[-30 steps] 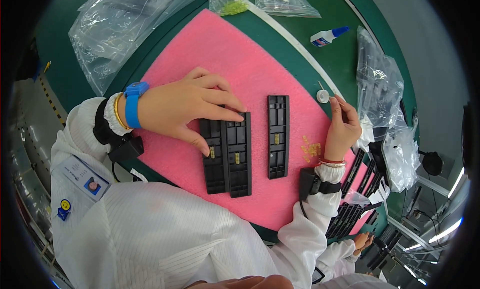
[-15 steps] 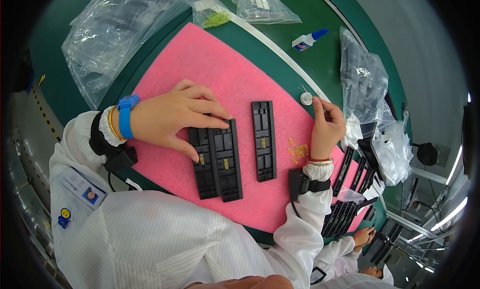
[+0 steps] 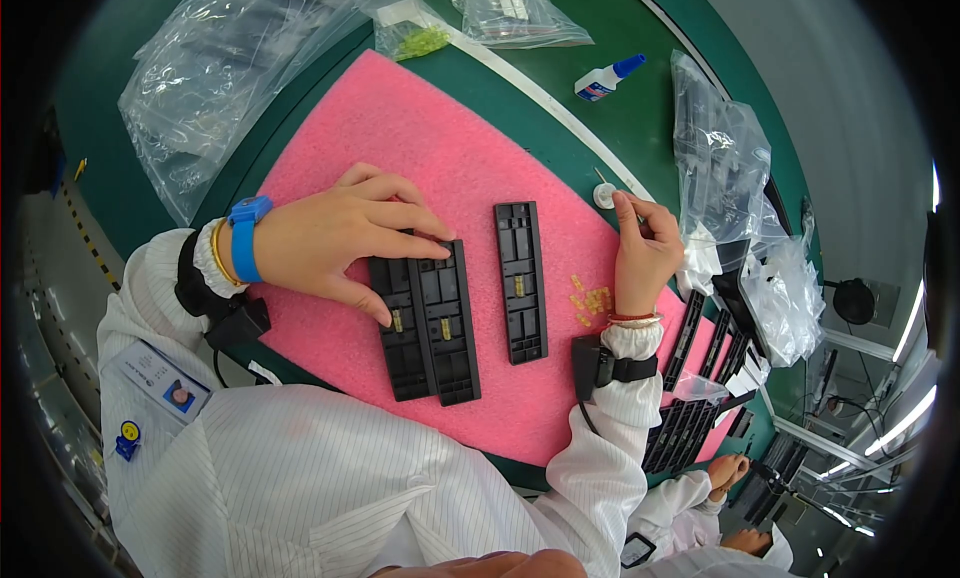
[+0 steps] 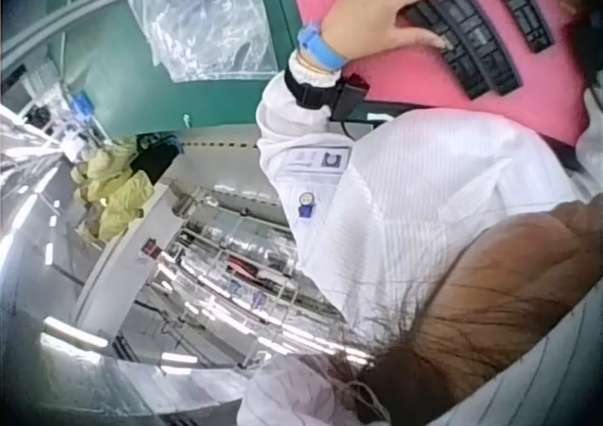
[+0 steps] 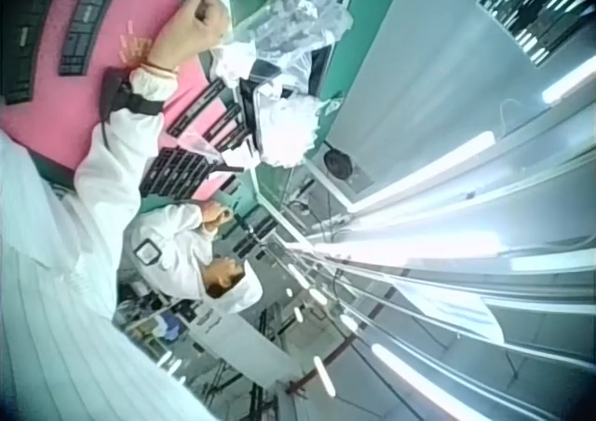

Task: Apply adhesive and assemble small components into plastic housing using a thin applicator.

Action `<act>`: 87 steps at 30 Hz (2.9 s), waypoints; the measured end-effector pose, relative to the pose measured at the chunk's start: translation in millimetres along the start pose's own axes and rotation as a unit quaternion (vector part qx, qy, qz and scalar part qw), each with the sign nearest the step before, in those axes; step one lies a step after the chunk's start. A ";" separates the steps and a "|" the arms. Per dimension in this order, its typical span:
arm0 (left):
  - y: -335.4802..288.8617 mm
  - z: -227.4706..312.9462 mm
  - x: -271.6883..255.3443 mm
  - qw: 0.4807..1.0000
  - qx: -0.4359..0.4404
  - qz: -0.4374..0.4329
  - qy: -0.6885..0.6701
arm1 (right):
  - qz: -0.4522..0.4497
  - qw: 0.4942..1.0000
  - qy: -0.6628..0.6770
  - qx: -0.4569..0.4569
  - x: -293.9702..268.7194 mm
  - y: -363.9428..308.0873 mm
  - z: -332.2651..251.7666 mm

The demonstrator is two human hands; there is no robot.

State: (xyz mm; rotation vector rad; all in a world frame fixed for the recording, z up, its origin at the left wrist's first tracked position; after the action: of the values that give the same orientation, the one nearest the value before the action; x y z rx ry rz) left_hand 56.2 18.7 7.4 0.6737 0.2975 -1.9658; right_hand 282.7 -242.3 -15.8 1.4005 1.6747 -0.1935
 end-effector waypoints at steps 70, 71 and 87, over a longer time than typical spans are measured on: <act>-3.5 -7.3 3.0 1.000 0.023 0.014 0.003 | 0.205 0.977 0.065 -0.004 -52.7 -10.0 -22.1; -4.9 -8.6 3.8 0.999 0.024 0.021 0.006 | 0.191 0.976 0.096 0.025 -52.8 -15.4 -28.1; -10.5 -12.5 9.3 0.996 0.068 0.054 -0.018 | -0.237 0.956 0.171 0.004 -4.5 -130.8 -118.9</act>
State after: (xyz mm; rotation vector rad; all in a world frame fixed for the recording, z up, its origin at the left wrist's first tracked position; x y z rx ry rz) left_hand 47.9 22.8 -8.9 0.7272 0.1033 -1.9050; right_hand 108.7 -215.7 1.1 1.0546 2.2899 -0.2360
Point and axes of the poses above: each hand's wrist, its own y-axis towards the middle knuckle, its own x-axis out of the palm, z = x × y, the point moved 6 cm from there along y, towards the middle knuckle, and after that the axes turned 12 degrees about -y, right-handed, at the moved point
